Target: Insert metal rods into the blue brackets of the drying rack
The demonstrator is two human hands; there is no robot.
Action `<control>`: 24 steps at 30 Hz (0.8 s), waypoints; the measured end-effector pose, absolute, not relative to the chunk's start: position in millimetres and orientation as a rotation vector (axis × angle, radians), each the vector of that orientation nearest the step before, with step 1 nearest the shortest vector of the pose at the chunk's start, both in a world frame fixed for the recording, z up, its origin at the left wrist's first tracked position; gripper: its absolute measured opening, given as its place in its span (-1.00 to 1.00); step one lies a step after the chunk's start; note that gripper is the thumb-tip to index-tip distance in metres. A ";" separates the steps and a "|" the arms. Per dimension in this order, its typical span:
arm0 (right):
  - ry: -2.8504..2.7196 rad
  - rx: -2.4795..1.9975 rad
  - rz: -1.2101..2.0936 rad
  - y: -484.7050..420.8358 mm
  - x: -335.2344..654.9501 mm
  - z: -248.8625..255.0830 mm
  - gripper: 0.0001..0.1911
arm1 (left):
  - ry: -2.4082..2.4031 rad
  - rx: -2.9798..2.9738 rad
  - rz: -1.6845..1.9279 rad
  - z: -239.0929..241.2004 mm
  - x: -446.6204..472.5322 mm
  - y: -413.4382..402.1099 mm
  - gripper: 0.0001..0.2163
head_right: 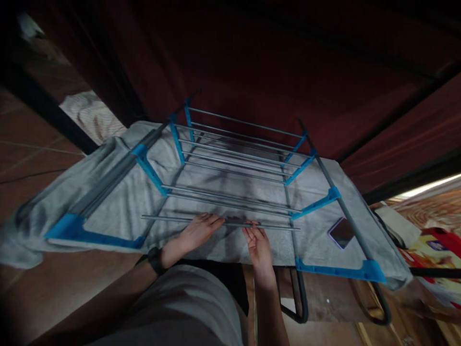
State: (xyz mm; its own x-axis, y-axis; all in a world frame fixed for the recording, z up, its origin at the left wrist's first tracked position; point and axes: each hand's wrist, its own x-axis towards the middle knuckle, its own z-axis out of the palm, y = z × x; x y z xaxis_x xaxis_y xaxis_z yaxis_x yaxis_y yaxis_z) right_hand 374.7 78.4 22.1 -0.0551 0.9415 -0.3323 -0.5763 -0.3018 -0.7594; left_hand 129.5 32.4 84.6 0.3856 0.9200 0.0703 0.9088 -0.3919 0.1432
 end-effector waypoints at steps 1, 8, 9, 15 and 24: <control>-0.538 -0.984 1.649 77.4 374.2 19.3 -0.80 | 1.687 2.565 0.199 85.9 129.3 32.7 -0.60; -0.432 -1.029 1.685 78.3 370.3 19.6 -0.83 | 1.637 2.669 0.167 95.8 133.4 33.5 -0.58; -0.417 -1.031 1.693 79.1 369.6 20.9 -0.84 | 1.629 2.683 0.169 97.3 135.1 33.7 -0.57; -0.352 -1.045 1.727 79.6 364.5 22.6 -0.84 | 1.628 2.739 0.164 102.5 137.9 35.6 -0.60; -0.366 -1.024 1.740 76.0 360.7 26.7 -0.83 | 1.662 2.744 0.179 95.4 136.0 36.9 -0.60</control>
